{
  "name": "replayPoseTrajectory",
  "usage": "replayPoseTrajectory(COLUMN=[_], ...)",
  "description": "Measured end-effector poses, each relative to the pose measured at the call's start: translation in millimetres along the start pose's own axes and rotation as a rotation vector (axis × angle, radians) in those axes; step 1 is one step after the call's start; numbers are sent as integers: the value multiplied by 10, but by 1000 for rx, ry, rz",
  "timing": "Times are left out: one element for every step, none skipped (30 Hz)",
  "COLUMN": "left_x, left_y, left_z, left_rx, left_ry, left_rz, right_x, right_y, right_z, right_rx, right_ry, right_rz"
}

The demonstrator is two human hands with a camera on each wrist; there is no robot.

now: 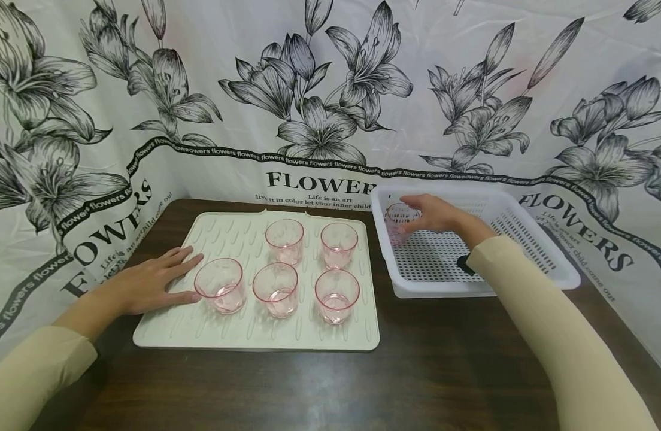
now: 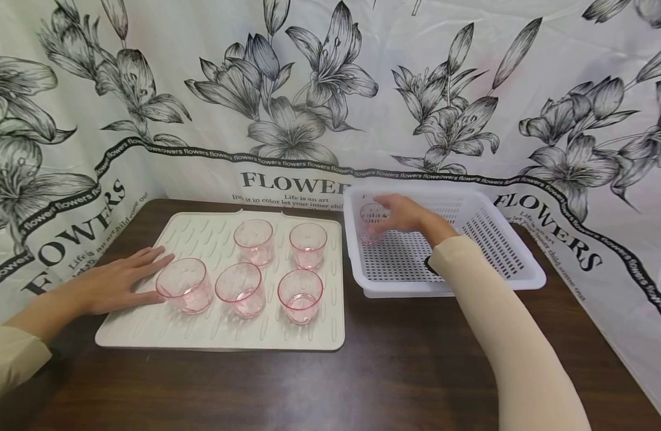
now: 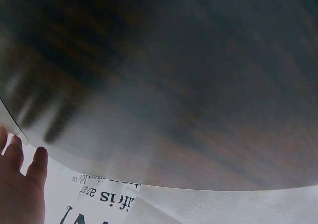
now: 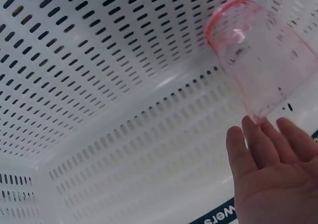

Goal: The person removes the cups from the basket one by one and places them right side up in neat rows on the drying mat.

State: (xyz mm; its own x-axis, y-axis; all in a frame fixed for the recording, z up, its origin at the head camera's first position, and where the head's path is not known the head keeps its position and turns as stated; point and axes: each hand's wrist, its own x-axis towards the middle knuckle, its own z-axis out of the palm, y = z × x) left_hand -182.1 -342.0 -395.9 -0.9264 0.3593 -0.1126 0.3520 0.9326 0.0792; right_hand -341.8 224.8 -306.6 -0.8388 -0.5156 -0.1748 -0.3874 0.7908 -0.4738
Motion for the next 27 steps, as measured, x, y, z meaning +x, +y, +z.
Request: replayPoseTrajectory(left_x=[2,3,4,4,4,3,3,1,1,1,2,3,4,5,8,9,11,11,11,12,13,15,15,16,17,15,14], left_y=[3,6,8,9,10,10,11,12,13,13,11,10,8,6,3,-1,-4,-6,-6,-6,-5,-4,-1,2,4,6,7], left_z=[-1,-3,-4,-5,-6,-6,-6,-7,-9,-10,-11,-5,-7,-8,-10,-10,-11,-12,-14,-15,-16,-15,-15,-15,-14,-13,-13], left_rx=[0,1,0,0,0,1,1,0,1,2,2,2,3,4,6,7,7,8,7,7,6,5,1,0,0,-1,0], left_ry=[2,1,1,0,-1,-3,-5,-7,-6,-6,-6,-8,-7,-7,-7,-6,-6,-4,-4,-4,-5,-6,-8,-11,-15,-17,-17], left_rz=[-1,-2,-3,-3,-4,-5,-7,-8,-8,-7,-7,-7,-7,-6,-5,-5,-5,-4,-4,-4,-5,-7,-9,-10,-13,-14,-15], right_x=[6,11,18,22,27,27,25,23,19,14,11,8,5,3,0,0,2,3,5,7,8,11,10,11,12,12,12], right_y=[3,7,10,12,17,17,16,16,16,17,18,24,27,33,35,37,38,39,33,27,19,11,-1,-10,-22,-29,-36], right_z=[6,11,17,22,28,32,35,38,42,44,44,50,49,48,45,42,39,37,34,32,29,26,21,17,12,6,-1], right_rx=[-8,-18,-20,-20,-16,-10,-5,6,20,29,36,45,51,56,56,54,53,51,48,45,39,32,28,21,13,3,-9], right_ry=[3,4,7,9,13,16,17,18,22,25,30,31,34,34,35,35,35,34,35,35,36,34,32,29,25,20,14], right_rz=[3,1,6,10,14,20,27,34,45,51,55,59,59,58,53,50,48,46,46,45,45,45,48,52,56,59,62])
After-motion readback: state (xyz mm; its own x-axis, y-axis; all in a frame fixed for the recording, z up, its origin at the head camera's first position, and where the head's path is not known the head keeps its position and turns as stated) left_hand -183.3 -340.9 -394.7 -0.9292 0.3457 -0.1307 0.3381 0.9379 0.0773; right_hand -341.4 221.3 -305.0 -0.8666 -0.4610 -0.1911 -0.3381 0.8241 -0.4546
